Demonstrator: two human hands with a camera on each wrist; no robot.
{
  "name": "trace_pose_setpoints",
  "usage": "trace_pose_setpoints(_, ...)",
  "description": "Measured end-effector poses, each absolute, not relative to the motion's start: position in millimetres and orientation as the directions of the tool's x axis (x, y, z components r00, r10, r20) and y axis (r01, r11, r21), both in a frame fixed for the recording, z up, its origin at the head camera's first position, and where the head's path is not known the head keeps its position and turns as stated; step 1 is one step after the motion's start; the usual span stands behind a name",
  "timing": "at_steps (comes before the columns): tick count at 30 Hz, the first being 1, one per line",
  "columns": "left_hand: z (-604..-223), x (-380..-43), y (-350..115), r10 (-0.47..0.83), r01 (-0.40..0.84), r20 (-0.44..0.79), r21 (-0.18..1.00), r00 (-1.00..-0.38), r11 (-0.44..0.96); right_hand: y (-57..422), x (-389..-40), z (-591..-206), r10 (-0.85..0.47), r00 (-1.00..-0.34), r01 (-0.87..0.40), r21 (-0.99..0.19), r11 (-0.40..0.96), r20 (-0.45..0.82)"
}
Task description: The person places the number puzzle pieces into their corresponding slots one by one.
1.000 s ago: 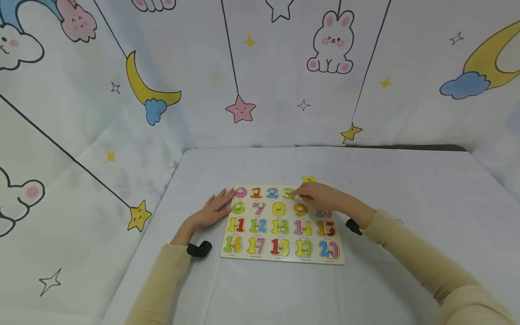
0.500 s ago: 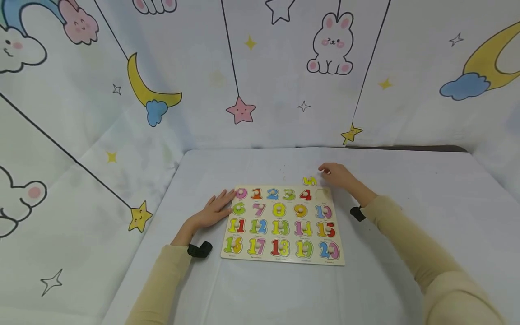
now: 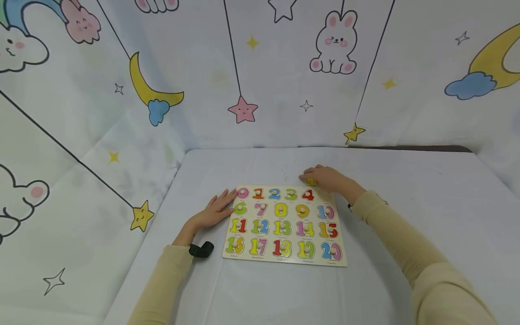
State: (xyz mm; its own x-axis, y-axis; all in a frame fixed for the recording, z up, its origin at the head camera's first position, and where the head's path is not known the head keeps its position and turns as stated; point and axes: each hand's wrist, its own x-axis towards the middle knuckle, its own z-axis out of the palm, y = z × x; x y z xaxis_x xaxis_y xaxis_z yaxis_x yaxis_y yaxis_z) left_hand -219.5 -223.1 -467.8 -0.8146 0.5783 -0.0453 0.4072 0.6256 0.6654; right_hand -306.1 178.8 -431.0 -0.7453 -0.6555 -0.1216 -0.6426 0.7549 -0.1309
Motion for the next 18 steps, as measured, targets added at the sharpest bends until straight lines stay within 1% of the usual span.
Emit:
trace_pose_setpoints(6,-464.2,-220.3,-223.1,0.576,0.41,-0.047,0.655,-0.816,0.634,178.0,-307.5,-424.5,-0.629,-0.769,-0.617,-0.122,0.777,-0.117)
trace_pose_setpoints(9,-464.0,-220.1,-223.6,0.574,0.409,-0.043,0.657,-0.818,0.633,175.6,-308.6,-422.1,-0.638,-0.761,-0.634,-0.075,0.77,-0.119)
trace_pose_setpoints(13,-465.0,-219.7,-223.4,0.573,0.406,-0.048,0.658,-0.818,0.635,169.7,-309.7,-418.1,-0.625,-0.76,-0.631,-0.027,0.775,-0.18)
trace_pose_setpoints(18,-467.3,-219.4,-222.3,0.577,0.405,-0.06,0.653,-0.815,0.64,162.0,-309.6,-415.4,-0.594,-0.758,-0.613,-0.016,0.79,-0.271)
